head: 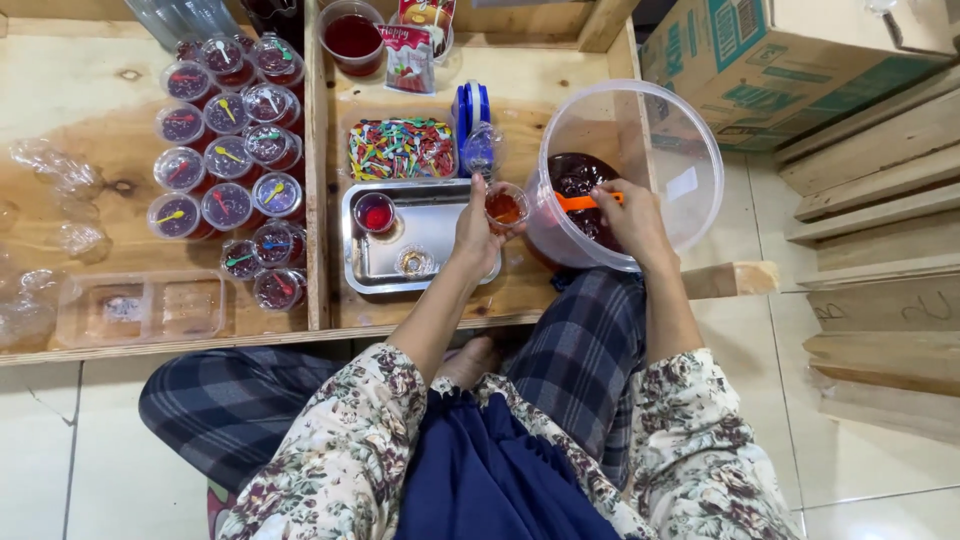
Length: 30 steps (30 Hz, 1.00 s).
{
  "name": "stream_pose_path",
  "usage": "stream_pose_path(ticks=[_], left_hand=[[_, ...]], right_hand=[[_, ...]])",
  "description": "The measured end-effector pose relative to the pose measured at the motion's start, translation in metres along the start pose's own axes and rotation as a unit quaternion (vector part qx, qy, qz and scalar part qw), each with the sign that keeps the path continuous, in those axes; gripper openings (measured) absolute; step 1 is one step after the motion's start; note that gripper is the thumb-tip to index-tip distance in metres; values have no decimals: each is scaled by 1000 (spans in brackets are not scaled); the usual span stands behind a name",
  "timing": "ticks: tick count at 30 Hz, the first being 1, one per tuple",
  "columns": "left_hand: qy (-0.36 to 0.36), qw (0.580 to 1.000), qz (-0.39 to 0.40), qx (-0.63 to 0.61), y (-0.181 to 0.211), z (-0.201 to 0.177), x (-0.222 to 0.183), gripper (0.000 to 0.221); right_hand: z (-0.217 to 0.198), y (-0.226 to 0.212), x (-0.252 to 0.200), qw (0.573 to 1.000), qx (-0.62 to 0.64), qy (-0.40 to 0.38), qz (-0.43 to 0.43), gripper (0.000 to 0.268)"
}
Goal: The person fills small plastic cups with a dark red liquid using a large orange ladle and a small clear plastic cup, then secures the lids by hand and organizes the filled cups on a metal tray.
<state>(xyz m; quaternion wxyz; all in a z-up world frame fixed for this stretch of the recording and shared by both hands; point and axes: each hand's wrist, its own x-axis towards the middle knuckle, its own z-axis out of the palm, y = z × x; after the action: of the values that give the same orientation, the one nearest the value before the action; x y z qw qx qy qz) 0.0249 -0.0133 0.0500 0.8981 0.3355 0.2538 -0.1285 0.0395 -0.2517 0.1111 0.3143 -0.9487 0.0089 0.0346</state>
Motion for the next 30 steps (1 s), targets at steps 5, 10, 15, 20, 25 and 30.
stream_pose_path(ticks=[5, 10, 15, 20, 25, 30], left_hand=[[8, 1000, -1, -2, 2, -4, -1, 68], [4, 1000, -7, 4, -2, -5, 1, 69], [-4, 1000, -6, 12, -6, 4, -4, 65], [-29, 999, 2, 26, -6, 9, -5, 67], [-52, 997, 3, 52, -1, 20, -11, 70], [-55, 998, 14, 36, 1, 28, -14, 67]], right_hand=[[-1, 19, 4, 988, 154, 11, 14, 22], [-34, 18, -17, 938, 333, 76, 50, 28], [-71, 17, -42, 895, 423, 130, 51, 35], [-108, -13, -70, 880, 445, 162, 31, 32], [-124, -52, -93, 864, 473, 171, 0, 27], [-115, -64, -103, 892, 422, 152, -53, 25]])
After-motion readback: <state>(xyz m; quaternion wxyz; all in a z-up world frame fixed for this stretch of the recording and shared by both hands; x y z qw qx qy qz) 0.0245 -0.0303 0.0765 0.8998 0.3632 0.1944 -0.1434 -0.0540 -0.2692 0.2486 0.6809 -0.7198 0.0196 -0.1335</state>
